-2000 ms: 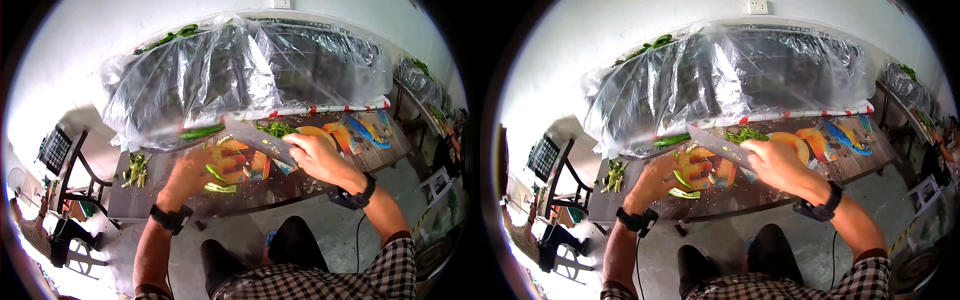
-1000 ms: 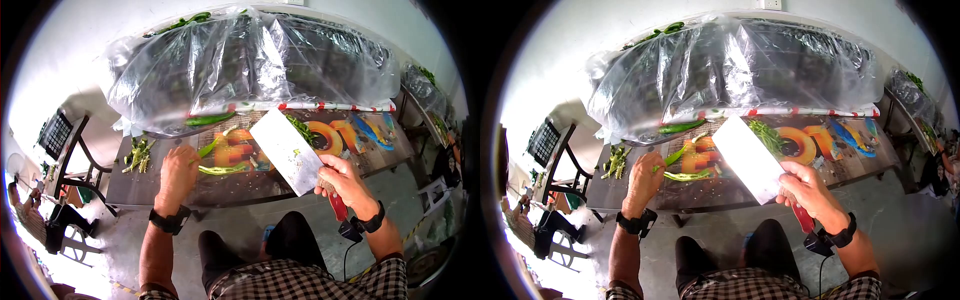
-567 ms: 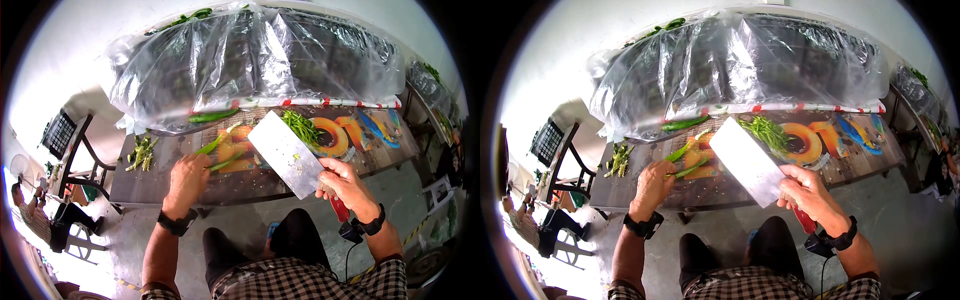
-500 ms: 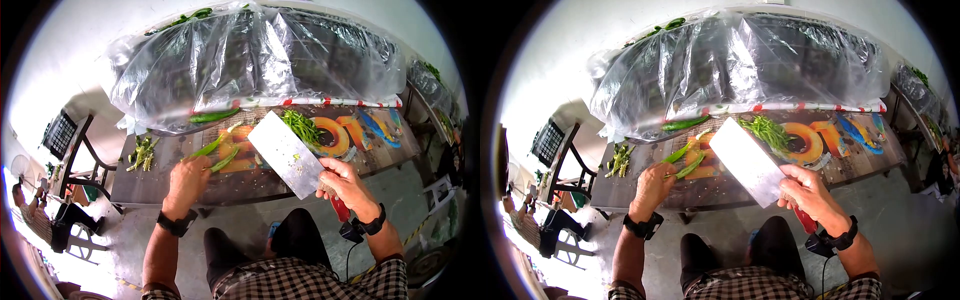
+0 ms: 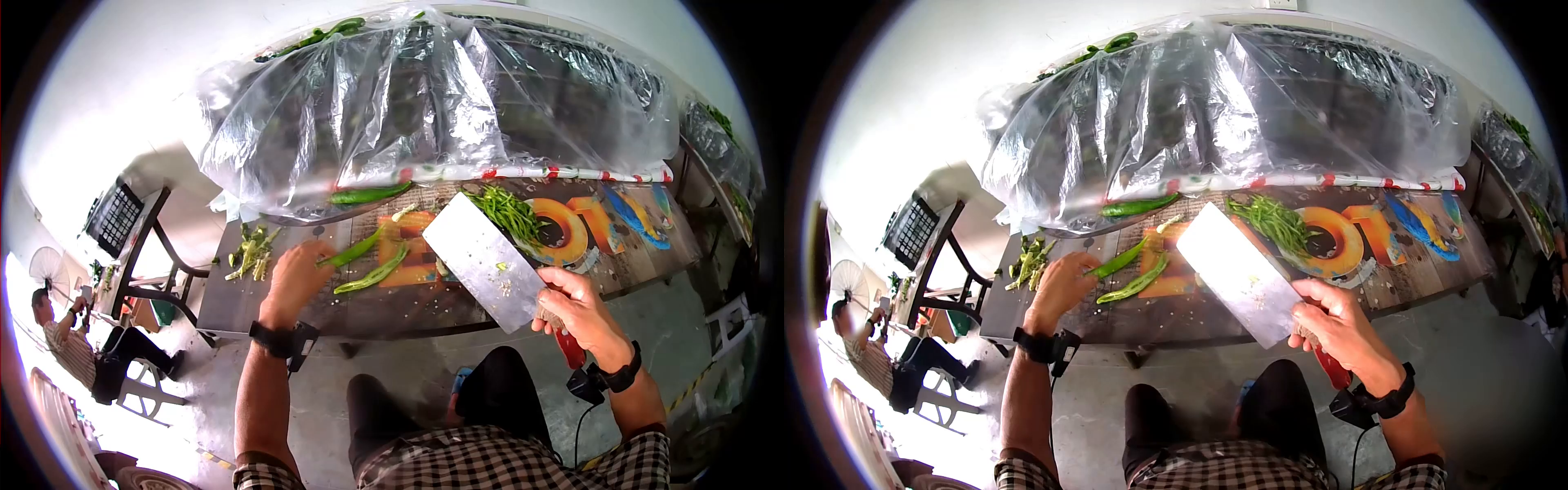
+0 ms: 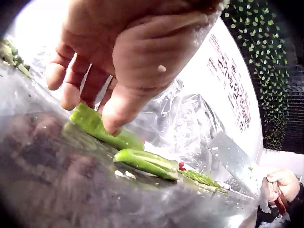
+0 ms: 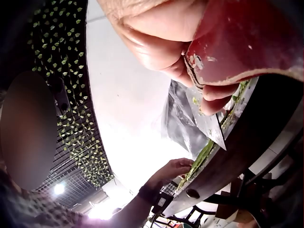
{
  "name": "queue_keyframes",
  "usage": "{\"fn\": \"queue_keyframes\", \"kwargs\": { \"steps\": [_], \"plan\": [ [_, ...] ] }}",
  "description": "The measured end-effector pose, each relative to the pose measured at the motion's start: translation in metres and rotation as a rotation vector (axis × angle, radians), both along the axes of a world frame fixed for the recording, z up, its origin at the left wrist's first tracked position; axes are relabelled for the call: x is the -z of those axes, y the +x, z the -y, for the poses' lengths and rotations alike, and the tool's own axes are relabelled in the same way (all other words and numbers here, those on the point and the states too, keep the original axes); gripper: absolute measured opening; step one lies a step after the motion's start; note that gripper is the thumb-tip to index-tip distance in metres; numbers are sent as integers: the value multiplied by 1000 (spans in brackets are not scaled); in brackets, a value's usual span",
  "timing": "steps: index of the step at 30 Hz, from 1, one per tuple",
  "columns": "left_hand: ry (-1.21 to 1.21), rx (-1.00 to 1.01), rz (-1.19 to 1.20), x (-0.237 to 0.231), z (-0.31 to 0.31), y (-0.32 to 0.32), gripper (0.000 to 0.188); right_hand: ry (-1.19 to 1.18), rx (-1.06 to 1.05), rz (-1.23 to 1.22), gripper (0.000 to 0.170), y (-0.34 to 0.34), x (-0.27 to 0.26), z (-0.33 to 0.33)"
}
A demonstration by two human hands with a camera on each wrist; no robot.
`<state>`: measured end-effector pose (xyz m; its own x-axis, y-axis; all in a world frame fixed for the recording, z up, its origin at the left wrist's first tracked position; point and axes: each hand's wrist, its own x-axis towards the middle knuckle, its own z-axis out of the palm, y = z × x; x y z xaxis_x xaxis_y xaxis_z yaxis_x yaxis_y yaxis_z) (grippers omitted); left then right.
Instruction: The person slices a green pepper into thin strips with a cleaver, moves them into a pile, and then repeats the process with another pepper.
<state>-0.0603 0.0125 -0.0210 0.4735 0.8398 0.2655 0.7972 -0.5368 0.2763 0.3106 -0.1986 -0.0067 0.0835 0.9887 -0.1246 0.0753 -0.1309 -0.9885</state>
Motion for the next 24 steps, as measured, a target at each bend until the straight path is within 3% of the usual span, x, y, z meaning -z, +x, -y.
{"fn": "queue_keyframes", "kwargs": {
  "steps": [5, 8, 12, 16, 20, 24],
  "plan": [
    [-41, -88, -94, -7, 2, 3, 22, -1, -11, 1, 32, 1, 1, 1],
    [-31, -31, 297, 1, -4, -11, 16, 8, 4, 21, 32, 0, 1, 0],
    [-9, -121, 384, -21, 13, -15, 13, 12, -1, 11, 32, -1, -1, -1],
    [229, 67, 281, -17, 21, -17, 24, 17, -11, 27, 31, -5, -3, -2],
    [-12, 136, 126, -28, 43, 2, 38, 7, -22, 46, 31, -6, -2, -2],
    [-112, 181, 205, -24, 33, -7, 44, 1, -31, 45, 31, -7, -4, -1]
  ]
}}
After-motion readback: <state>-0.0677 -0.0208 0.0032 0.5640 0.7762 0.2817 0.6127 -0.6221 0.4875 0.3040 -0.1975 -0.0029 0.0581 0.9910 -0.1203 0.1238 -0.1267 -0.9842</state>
